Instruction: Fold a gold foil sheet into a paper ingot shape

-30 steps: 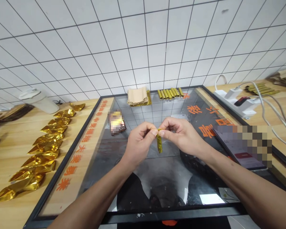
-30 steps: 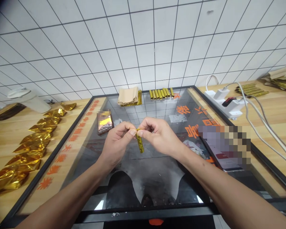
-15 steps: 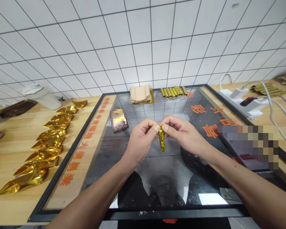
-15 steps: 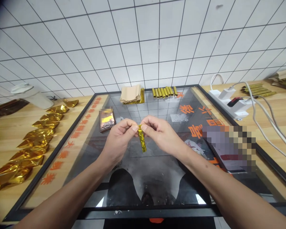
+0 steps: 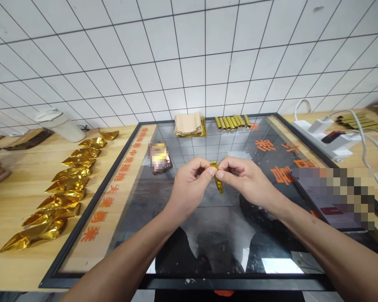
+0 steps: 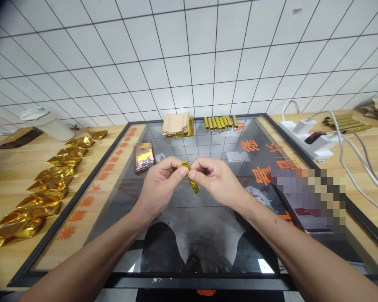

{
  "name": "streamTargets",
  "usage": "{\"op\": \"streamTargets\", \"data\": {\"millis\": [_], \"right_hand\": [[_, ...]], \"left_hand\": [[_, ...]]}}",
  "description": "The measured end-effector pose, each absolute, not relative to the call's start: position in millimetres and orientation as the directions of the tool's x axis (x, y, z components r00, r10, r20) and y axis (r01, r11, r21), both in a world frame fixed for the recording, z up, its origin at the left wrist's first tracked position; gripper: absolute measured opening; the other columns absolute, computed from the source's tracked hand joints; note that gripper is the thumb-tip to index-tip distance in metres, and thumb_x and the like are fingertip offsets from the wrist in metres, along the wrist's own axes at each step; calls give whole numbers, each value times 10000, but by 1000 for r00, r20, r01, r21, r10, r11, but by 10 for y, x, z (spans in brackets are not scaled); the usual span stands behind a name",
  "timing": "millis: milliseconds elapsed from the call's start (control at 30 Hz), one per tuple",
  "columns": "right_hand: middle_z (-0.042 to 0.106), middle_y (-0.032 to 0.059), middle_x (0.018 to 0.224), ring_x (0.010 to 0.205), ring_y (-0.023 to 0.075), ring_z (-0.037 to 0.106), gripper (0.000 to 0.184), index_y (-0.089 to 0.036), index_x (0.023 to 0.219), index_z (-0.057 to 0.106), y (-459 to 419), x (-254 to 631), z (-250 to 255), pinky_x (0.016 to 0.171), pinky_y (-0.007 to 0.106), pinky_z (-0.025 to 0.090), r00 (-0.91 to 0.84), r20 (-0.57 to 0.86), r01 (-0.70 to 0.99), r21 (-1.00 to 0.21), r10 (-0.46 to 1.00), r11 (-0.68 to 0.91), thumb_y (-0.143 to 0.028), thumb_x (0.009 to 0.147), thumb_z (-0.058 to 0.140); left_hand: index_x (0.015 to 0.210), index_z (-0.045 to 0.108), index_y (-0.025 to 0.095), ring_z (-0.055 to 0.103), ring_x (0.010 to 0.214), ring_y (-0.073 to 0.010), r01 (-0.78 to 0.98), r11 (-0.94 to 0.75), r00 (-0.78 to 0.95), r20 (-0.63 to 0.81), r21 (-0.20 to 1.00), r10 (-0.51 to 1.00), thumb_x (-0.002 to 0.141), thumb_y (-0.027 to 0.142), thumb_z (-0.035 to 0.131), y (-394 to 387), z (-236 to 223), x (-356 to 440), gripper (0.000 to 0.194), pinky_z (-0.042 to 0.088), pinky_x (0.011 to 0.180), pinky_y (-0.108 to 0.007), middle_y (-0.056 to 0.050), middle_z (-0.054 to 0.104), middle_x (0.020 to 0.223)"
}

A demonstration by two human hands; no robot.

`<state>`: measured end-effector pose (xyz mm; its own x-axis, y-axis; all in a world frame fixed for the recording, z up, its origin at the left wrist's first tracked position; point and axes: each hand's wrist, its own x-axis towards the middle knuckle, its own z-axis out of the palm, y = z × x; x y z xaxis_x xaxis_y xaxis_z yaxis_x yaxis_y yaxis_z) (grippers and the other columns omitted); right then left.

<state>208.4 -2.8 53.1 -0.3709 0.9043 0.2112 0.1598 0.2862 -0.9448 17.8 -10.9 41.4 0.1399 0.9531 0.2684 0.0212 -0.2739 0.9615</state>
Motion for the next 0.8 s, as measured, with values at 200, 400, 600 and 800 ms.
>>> {"op": "streamTargets", "data": {"millis": [200,400,600,800], "right_hand": [[583,-13,771,732,170,522,339,-232,861,611,-49,2069,485,682,315,420,-382,222,129,-948,897,290,-513,1021,714],[533,-15,752,713,168,487,404,-235,817,592,-59,2066,534,662,310,403,-365,264,167,-925,893,342,-568,1022,692],[541,-12,772,736,174,501,344,-237,841,597,-50,2055,497,679,312,420,-342,286,173,-917,895,359,-506,1038,679],[597,-4,794,756,177,542,289,-233,838,629,-67,2079,522,723,327,439,-344,336,185,-891,877,414,-424,1047,684]], "left_hand": [[829,640,208,519,808,-161,31,-350,124,344,936,931,995,298,696,-138,428,152,197,413,770,-302,3,588,830],[840,634,208,511,810,-161,26,-315,160,307,949,938,997,336,701,-122,434,163,214,416,760,-292,3,576,837],[836,634,207,508,785,-157,28,-301,153,294,953,944,997,342,688,-116,455,165,217,422,748,-288,6,568,818],[842,643,208,535,816,-165,86,-362,170,344,928,923,1016,320,672,-138,453,169,209,432,772,-294,-5,607,853]]}}
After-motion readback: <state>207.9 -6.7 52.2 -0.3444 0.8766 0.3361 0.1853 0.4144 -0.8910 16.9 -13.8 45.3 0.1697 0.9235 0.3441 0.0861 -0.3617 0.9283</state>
